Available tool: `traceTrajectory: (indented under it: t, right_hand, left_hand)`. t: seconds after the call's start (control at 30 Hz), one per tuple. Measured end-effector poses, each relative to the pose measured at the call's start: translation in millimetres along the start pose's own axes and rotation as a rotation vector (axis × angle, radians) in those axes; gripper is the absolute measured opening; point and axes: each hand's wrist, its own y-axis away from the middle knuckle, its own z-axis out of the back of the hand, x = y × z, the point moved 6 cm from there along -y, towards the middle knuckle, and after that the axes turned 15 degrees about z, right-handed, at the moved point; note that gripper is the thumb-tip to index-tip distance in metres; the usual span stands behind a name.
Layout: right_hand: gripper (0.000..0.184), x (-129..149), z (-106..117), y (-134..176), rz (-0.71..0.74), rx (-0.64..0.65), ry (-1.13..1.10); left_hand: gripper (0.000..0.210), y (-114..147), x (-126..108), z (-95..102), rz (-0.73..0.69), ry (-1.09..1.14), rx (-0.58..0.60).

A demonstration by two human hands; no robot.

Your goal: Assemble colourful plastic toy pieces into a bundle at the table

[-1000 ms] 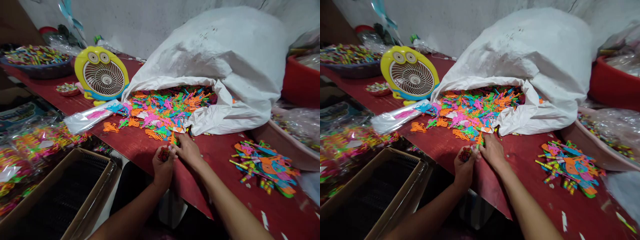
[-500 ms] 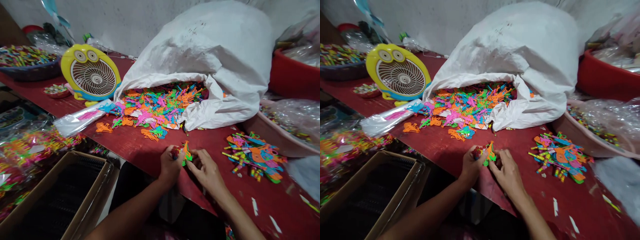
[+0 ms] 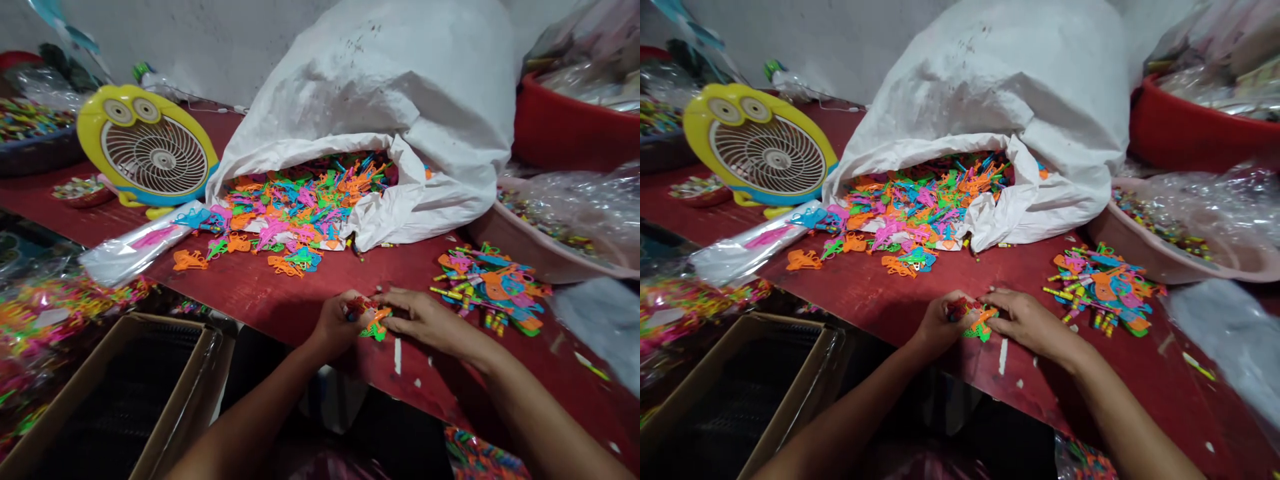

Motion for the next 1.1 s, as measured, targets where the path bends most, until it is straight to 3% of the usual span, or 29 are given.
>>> traceTrajectory:
  t: [0.1,0.23,0.37,0.43,0.53,0.7,0.83,0.93,1.1]
  right_hand:
    - [0.022,-14.6,-9.8,9.0,-0.150,-0.037,-0.249]
    - [0.032,-20.4,-15.7,25.3,-0.304,-0.295,-0.511]
    - [0.060,-5.8,-34.9,27.1,-0.256,-0.361,-0.722]
    - [0.064,-1.1,-42.9,25.4,-0.211,-0.404,-0.753]
    - [0.041,-0.7,-42.7,24.4,-0.140,-0.513,-0.606]
    - [0.012,1.1,-17.9,29.3,-0.047,-0.672,-0.173]
    - [0.017,-2.5,-1.6,44.7,-0.179,-0.951,-0.172]
    - [0.022,-0.8,-2.4,45.1,-0.250,-0.967,-0.161]
    - [0.019,4.3,0.9,38.5,-0.168,-0.939,-0.062]
  left_hand:
    - [0.020,-1.7,1.4,2.4,-0.015,-0.008,-0.029]
    - [0.025,-3.7,1.3,3.7,0.017,0.031,-0.044]
    - [0.030,-4.8,0.4,2.5,0.086,0.237,0.031]
    - [0.032,-4.7,0.2,3.3,0.126,0.334,0.049]
    - [0.033,-3.7,-0.8,4.2,0.157,0.387,0.030]
    - [0.032,-3.0,-1.1,0.2,0.110,0.392,-0.068]
    - [0.024,-3.3,0.8,-3.2,0.045,0.279,-0.153]
    - [0.020,-2.2,1.2,-5.6,0.018,0.186,-0.154]
    - [0.018,0.5,2.4,-7.6,-0.003,0.168,-0.114]
